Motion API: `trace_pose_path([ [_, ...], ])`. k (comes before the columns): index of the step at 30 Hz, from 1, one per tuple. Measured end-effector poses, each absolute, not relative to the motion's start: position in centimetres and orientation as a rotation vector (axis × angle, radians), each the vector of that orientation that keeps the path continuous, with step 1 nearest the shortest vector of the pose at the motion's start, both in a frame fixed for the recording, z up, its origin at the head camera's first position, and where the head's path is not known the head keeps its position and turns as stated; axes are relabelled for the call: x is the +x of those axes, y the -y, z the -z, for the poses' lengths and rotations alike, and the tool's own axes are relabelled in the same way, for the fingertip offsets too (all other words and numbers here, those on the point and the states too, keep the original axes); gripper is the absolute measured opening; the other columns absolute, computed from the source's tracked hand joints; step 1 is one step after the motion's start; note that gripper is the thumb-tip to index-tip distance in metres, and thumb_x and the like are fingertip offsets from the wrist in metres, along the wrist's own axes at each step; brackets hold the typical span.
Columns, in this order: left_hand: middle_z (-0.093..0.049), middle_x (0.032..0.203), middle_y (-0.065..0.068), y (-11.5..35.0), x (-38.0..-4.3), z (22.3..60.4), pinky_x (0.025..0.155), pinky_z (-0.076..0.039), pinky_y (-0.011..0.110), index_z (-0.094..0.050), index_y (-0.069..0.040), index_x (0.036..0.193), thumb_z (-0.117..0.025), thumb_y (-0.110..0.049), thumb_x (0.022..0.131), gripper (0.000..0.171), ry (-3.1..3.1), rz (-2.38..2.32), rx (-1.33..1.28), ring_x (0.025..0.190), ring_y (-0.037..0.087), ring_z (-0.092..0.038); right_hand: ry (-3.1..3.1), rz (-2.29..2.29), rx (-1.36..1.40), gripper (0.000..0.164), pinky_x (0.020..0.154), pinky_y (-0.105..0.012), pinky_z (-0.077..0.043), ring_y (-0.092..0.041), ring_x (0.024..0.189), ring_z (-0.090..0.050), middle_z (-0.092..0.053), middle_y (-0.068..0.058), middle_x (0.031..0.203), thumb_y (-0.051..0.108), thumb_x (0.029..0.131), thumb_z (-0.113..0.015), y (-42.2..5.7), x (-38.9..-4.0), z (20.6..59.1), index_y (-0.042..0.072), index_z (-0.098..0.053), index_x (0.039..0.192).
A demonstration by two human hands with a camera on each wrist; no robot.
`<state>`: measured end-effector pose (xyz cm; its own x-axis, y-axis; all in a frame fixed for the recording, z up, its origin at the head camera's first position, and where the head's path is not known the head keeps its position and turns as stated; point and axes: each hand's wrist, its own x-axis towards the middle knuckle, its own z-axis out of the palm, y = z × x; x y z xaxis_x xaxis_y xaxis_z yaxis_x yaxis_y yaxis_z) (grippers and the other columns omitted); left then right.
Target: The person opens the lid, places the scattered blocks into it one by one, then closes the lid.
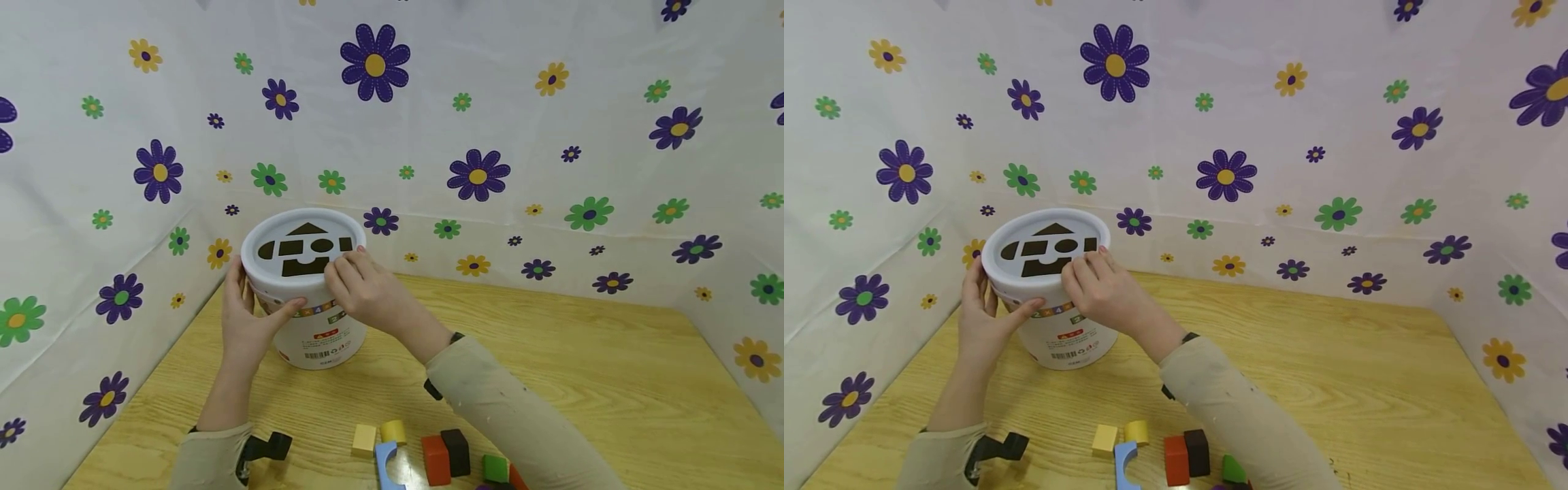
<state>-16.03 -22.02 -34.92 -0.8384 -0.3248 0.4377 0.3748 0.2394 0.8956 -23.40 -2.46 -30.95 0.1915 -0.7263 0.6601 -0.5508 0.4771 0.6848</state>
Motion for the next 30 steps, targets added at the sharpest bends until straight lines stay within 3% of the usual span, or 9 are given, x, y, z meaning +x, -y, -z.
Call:
trace_pose_path([
  [14, -0.029, 0.150, 0.006, 22.1, -16.1, 34.9, 0.117, -0.014, 0.041, -0.023, -0.007, 0.150, -0.081, 0.002, 0.071, 0.099, 1.938, 1.663, -0.084, 0.139, 0.015, -0.021, 1.475, 0.171, 1.173, 0.016, 0.081, -0.034, -0.056, -0.023, 0.084, -0.065, -0.066, -0.012, 0.088, -0.006, 0.093, -0.050, 2.6, -23.7, 31.2, -0.001, -0.065, 0.093],
  [17, -0.028, 0.150, 0.005, 22.0, -16.1, 34.8, 0.116, -0.015, 0.040, -0.022, -0.007, 0.150, -0.081, 0.000, 0.072, 0.098, 1.959, 1.665, -0.072, 0.140, 0.016, -0.020, 1.521, 0.139, 1.135, 0.012, 0.083, -0.030, -0.055, -0.023, 0.084, -0.064, -0.067, -0.012, 0.091, 0.003, 0.092, -0.057, 2.7, -24.2, 31.2, -0.003, -0.064, 0.098],
  [22, -0.026, 0.151, 0.002, 22.2, -16.2, 34.9, 0.116, -0.016, 0.039, -0.021, -0.010, 0.150, -0.082, -0.005, 0.073, 0.098, 1.988, 1.667, -0.033, 0.140, 0.015, -0.019, 1.660, 0.097, 1.109, 0.036, 0.088, -0.027, -0.052, -0.023, 0.089, -0.063, -0.067, -0.011, 0.098, 0.020, 0.084, -0.072, 2.7, -24.6, 30.4, -0.004, -0.060, 0.108],
  [25, -0.025, 0.151, -0.001, 22.7, -16.5, 35.5, 0.116, -0.016, 0.038, -0.022, -0.013, 0.151, -0.083, -0.007, 0.072, 0.100, 1.993, 1.666, -0.009, 0.140, 0.014, -0.018, 1.697, 0.049, 1.156, 0.037, 0.086, -0.027, -0.053, -0.024, 0.090, -0.064, -0.067, -0.011, 0.099, 0.020, 0.082, -0.075, 2.6, -24.5, 30.4, -0.003, -0.060, 0.107],
  [30, -0.022, 0.153, -0.006, 23.4, -17.3, 36.5, 0.116, -0.019, 0.034, -0.022, -0.020, 0.151, -0.083, -0.013, 0.075, 0.098, 1.993, 1.668, 0.025, 0.141, 0.012, -0.015, 1.802, -0.143, 1.237, 0.027, 0.087, -0.024, -0.052, -0.021, 0.094, -0.063, -0.066, -0.007, 0.100, 0.012, 0.083, -0.068, 2.0, -24.4, 30.7, 0.002, -0.064, 0.107],
])
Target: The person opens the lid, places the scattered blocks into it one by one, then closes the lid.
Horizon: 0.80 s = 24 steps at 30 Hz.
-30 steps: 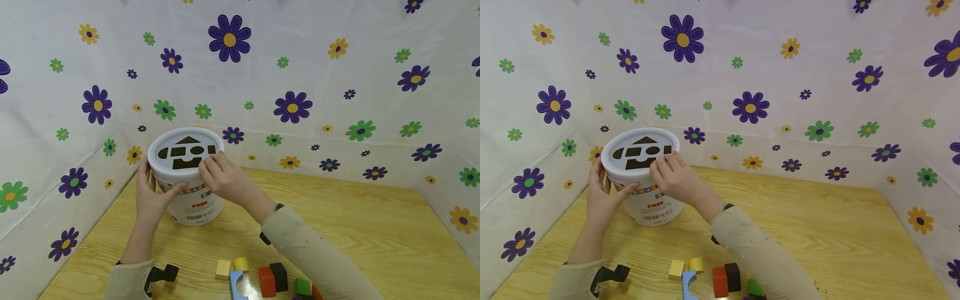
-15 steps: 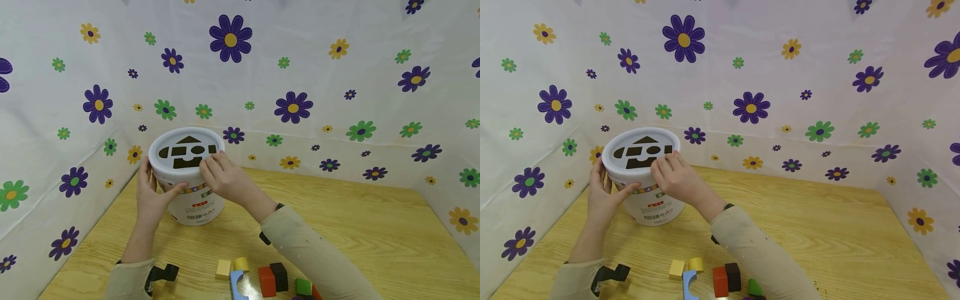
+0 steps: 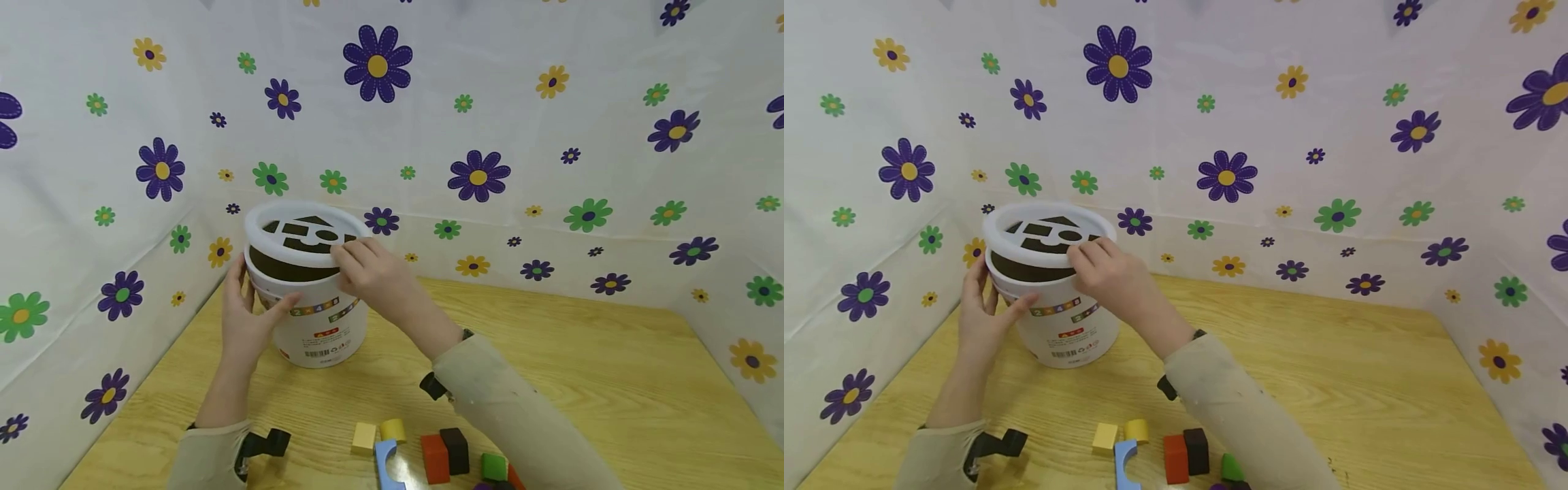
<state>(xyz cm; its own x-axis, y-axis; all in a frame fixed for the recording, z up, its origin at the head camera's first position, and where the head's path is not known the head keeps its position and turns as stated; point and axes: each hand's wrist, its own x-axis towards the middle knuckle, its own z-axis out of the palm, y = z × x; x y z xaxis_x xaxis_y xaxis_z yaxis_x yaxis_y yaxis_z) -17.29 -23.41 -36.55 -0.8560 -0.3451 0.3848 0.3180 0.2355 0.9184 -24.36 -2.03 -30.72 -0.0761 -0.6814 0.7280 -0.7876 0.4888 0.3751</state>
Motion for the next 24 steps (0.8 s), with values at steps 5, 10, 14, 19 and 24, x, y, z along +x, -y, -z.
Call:
trace_pose_path([
  [5, -0.020, 0.154, -0.006, 23.6, -17.4, 36.6, 0.115, -0.021, 0.032, -0.021, -0.022, 0.151, -0.081, -0.018, 0.078, 0.095, 1.991, 1.659, 0.046, 0.141, 0.011, -0.016, 1.948, -0.398, 1.365, 0.022, 0.089, -0.021, -0.048, -0.021, 0.098, -0.058, -0.063, -0.006, 0.104, 0.006, 0.084, -0.068, 1.4, -24.4, 30.4, 0.005, -0.065, 0.106],
  [10, -0.023, 0.153, -0.003, 23.7, -17.2, 35.9, 0.114, -0.023, 0.033, -0.022, -0.019, 0.151, -0.082, -0.018, 0.077, 0.095, 2.009, 1.659, 0.061, 0.140, 0.012, -0.019, 2.006, -0.534, 1.453, 0.020, 0.086, -0.019, -0.047, -0.021, 0.097, -0.055, -0.061, -0.007, 0.104, 0.001, 0.084, -0.068, 1.2, -24.5, 29.6, 0.004, -0.064, 0.104],
  [14, -0.024, 0.152, -0.002, 23.6, -17.1, 35.6, 0.113, -0.026, 0.034, -0.023, -0.016, 0.151, -0.082, -0.019, 0.077, 0.095, 2.022, 1.659, 0.078, 0.139, 0.013, -0.021, 2.012, -0.587, 1.466, 0.021, 0.087, -0.018, -0.046, -0.022, 0.096, -0.055, -0.060, -0.009, 0.103, -0.002, 0.083, -0.067, 0.9, -24.7, 29.0, 0.003, -0.063, 0.103],
  [19, -0.024, 0.152, -0.003, 23.5, -17.1, 35.5, 0.112, -0.029, 0.036, -0.025, -0.015, 0.151, -0.081, -0.020, 0.077, 0.093, 2.019, 1.648, 0.108, 0.139, 0.011, -0.020, 2.035, -0.616, 1.405, 0.022, 0.089, -0.021, -0.047, -0.023, 0.098, -0.056, -0.061, -0.009, 0.103, -0.002, 0.082, -0.068, -0.6, -24.5, 28.5, 0.002, -0.063, 0.104],
  [24, -0.025, 0.151, -0.005, 23.8, -17.3, 35.7, 0.112, -0.028, 0.040, -0.027, -0.019, 0.151, -0.082, -0.019, 0.076, 0.093, 2.026, 1.605, 0.099, 0.138, 0.009, -0.020, 2.023, -0.634, 1.366, 0.024, 0.086, -0.026, -0.050, -0.024, 0.096, -0.056, -0.062, -0.009, 0.101, -0.006, 0.079, -0.070, -3.2, -23.8, 28.5, 0.002, -0.065, 0.101],
])
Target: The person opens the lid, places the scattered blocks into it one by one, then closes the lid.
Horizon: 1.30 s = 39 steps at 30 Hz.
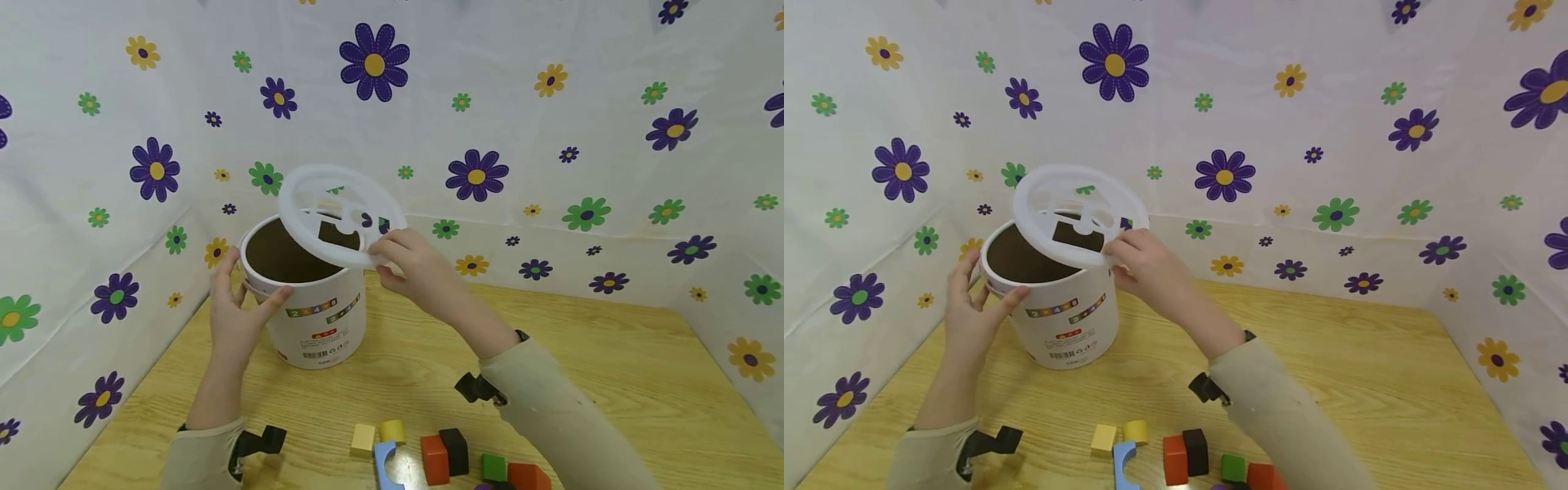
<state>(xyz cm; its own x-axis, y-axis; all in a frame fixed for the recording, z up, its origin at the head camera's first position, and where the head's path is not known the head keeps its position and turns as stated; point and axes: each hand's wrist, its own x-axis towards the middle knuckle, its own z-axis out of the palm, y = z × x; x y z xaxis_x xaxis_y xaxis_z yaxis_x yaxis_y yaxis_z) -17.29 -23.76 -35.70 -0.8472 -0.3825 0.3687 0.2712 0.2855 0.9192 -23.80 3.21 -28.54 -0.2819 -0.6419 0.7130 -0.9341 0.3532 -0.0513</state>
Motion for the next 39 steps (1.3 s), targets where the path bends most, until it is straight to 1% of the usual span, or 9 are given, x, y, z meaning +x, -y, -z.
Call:
trace_pose_path([
  [8, -0.028, 0.149, -0.003, 24.2, -17.3, 35.5, 0.112, -0.029, 0.040, -0.027, -0.018, 0.151, -0.081, -0.016, 0.077, 0.092, 2.044, 1.610, 0.058, 0.136, 0.012, -0.026, 2.040, -0.589, 1.351, 0.030, 0.079, -0.033, -0.053, -0.024, 0.093, -0.057, -0.062, -0.007, 0.097, -0.008, 0.072, -0.075, -8.9, -21.7, 29.5, 0.002, -0.066, 0.098],
  [13, -0.026, 0.150, -0.004, 24.2, -17.2, 35.3, 0.112, -0.030, 0.039, -0.026, -0.017, 0.151, -0.081, -0.018, 0.078, 0.091, 2.063, 1.628, 0.077, 0.137, 0.012, -0.025, 2.110, -0.547, 1.303, 0.038, 0.072, -0.032, -0.055, -0.021, 0.091, -0.056, -0.061, -0.005, 0.098, -0.011, 0.066, -0.078, -13.4, -19.6, 30.9, 0.004, -0.066, 0.098],
  [15, -0.026, 0.150, -0.004, 24.4, -17.2, 35.3, 0.112, -0.029, 0.039, -0.026, -0.017, 0.151, -0.081, -0.018, 0.078, 0.091, 2.070, 1.628, 0.075, 0.137, 0.012, -0.026, 2.134, -0.528, 1.280, 0.024, 0.070, -0.028, -0.055, -0.020, 0.090, -0.056, -0.061, -0.004, 0.099, 0.004, 0.078, -0.077, -15.1, -18.7, 31.6, 0.005, -0.066, 0.099],
  [16, -0.026, 0.151, -0.004, 24.5, -17.2, 35.3, 0.112, -0.029, 0.039, -0.026, -0.017, 0.151, -0.081, -0.018, 0.078, 0.091, 2.074, 1.630, 0.071, 0.137, 0.012, -0.025, 2.141, -0.520, 1.271, 0.017, 0.070, -0.026, -0.054, -0.020, 0.089, -0.056, -0.061, -0.003, 0.099, 0.012, 0.084, -0.073, -15.9, -18.4, 32.0, 0.006, -0.066, 0.099],
  [17, -0.025, 0.151, -0.003, 24.5, -17.2, 35.3, 0.112, -0.029, 0.040, -0.026, -0.017, 0.151, -0.081, -0.017, 0.078, 0.091, 2.078, 1.626, 0.068, 0.137, 0.013, -0.025, 2.148, -0.513, 1.259, 0.017, 0.070, -0.024, -0.054, -0.019, 0.088, -0.056, -0.061, -0.003, 0.098, 0.021, 0.090, -0.066, -16.7, -18.0, 32.4, 0.006, -0.066, 0.098],
  [20, -0.025, 0.150, -0.002, 24.8, -17.2, 35.2, 0.112, -0.029, 0.041, -0.026, -0.017, 0.151, -0.081, -0.016, 0.078, 0.091, 2.090, 1.625, 0.060, 0.137, 0.014, -0.025, 2.192, -0.497, 1.215, 0.045, 0.071, -0.016, -0.050, -0.017, 0.087, -0.055, -0.061, -0.001, 0.097, 0.039, 0.099, -0.036, -18.8, -17.1, 33.6, 0.008, -0.067, 0.096],
  [24, -0.024, 0.150, -0.001, 24.9, -17.2, 35.1, 0.112, -0.029, 0.043, -0.025, -0.017, 0.151, -0.080, -0.015, 0.078, 0.091, 2.104, 1.619, 0.050, 0.136, 0.016, -0.025, 2.220, -0.486, 1.165, 0.049, 0.074, -0.011, -0.046, -0.015, 0.085, -0.054, -0.061, 0.001, 0.094, 0.044, 0.100, -0.034, -21.1, -16.3, 35.0, 0.009, -0.067, 0.093],
  [31, -0.018, 0.151, 0.001, 24.8, -17.5, 35.4, 0.112, -0.028, 0.045, -0.020, -0.017, 0.152, -0.078, -0.018, 0.080, 0.093, 2.156, 1.590, 0.036, 0.137, 0.019, -0.022, 2.249, -0.448, 1.100, 0.050, 0.074, -0.008, -0.044, -0.016, 0.080, -0.055, -0.061, 0.002, 0.092, 0.046, 0.099, -0.034, -24.5, -15.6, 37.0, 0.011, -0.068, 0.091],
  [39, -0.021, 0.151, 0.002, 25.0, -17.6, 35.7, 0.112, -0.028, 0.046, -0.017, -0.017, 0.153, -0.078, -0.022, 0.081, 0.094, 2.192, 1.567, 0.033, 0.137, 0.020, -0.023, 2.330, -0.438, 1.032, 0.057, 0.073, -0.004, -0.042, -0.014, 0.078, -0.056, -0.061, 0.005, 0.087, 0.054, 0.097, -0.031, -27.4, -15.3, 39.2, 0.011, -0.067, 0.086],
])
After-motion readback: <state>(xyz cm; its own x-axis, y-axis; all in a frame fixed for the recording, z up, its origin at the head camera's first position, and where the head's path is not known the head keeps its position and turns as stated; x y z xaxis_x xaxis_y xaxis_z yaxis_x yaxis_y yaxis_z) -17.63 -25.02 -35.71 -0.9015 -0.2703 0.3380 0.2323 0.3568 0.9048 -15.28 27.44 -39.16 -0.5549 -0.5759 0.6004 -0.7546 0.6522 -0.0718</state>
